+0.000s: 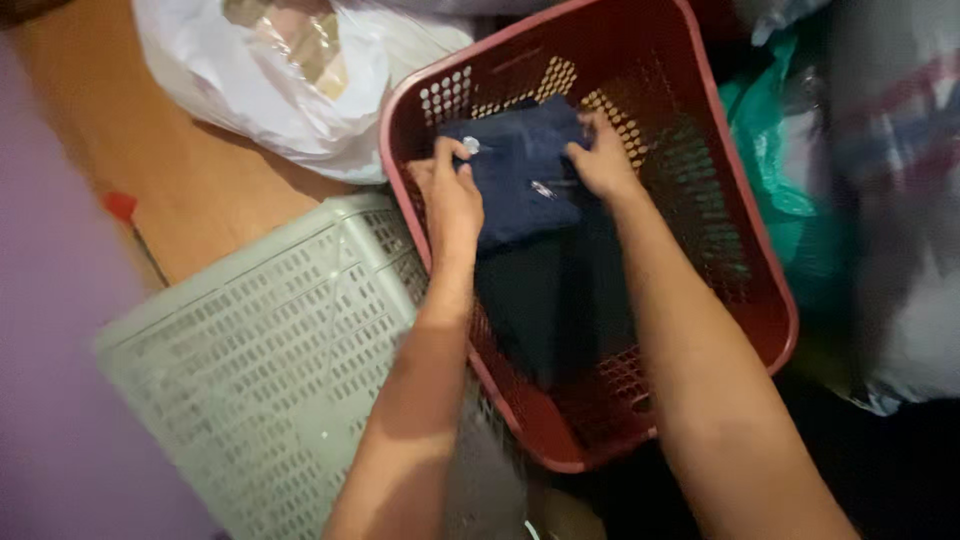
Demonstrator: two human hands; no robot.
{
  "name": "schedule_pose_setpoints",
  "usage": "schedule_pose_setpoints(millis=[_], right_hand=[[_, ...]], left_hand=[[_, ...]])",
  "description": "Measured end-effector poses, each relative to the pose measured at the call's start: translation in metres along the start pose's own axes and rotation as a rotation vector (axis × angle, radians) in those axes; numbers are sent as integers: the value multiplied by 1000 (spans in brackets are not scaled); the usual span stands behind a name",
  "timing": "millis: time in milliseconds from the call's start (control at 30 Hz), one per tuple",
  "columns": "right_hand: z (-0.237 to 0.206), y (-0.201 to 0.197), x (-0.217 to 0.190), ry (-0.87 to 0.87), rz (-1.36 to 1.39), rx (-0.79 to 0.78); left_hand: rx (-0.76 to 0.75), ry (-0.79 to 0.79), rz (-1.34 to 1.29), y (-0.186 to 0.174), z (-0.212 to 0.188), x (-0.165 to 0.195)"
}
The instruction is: The person folds several garments by hand on a small white plastic stool and places them into a red laundry basket. Items include a pair of jeans, a black-and-white patterned top, and a black t-shirt.
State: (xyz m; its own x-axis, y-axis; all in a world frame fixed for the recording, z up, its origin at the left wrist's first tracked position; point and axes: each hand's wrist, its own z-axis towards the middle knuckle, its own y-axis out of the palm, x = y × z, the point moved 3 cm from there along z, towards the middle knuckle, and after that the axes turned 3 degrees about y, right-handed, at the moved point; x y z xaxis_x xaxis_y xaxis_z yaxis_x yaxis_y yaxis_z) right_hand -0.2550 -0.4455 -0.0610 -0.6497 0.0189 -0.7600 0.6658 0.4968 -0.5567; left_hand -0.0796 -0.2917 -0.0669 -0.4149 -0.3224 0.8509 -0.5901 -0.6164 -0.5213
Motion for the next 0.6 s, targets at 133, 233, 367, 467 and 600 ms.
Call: schedule_pose_setpoints(millis=[133,233,367,467,600], right_hand=[[15,28,-1,-244,47,114],[19,41,1,-184,2,169],[15,44,1,-123,-109,208],[-6,44,2,-168,-462,338],[-27,76,12,-282,-732,-13]], left_hand=[[-49,-174,31,16,12,-23],[-87,-167,106,20,13,-25],[-65,-93,300,25,-2,-12],[-245,184,467,37,-10,-6],[-364,190,540,53,-10,-23]])
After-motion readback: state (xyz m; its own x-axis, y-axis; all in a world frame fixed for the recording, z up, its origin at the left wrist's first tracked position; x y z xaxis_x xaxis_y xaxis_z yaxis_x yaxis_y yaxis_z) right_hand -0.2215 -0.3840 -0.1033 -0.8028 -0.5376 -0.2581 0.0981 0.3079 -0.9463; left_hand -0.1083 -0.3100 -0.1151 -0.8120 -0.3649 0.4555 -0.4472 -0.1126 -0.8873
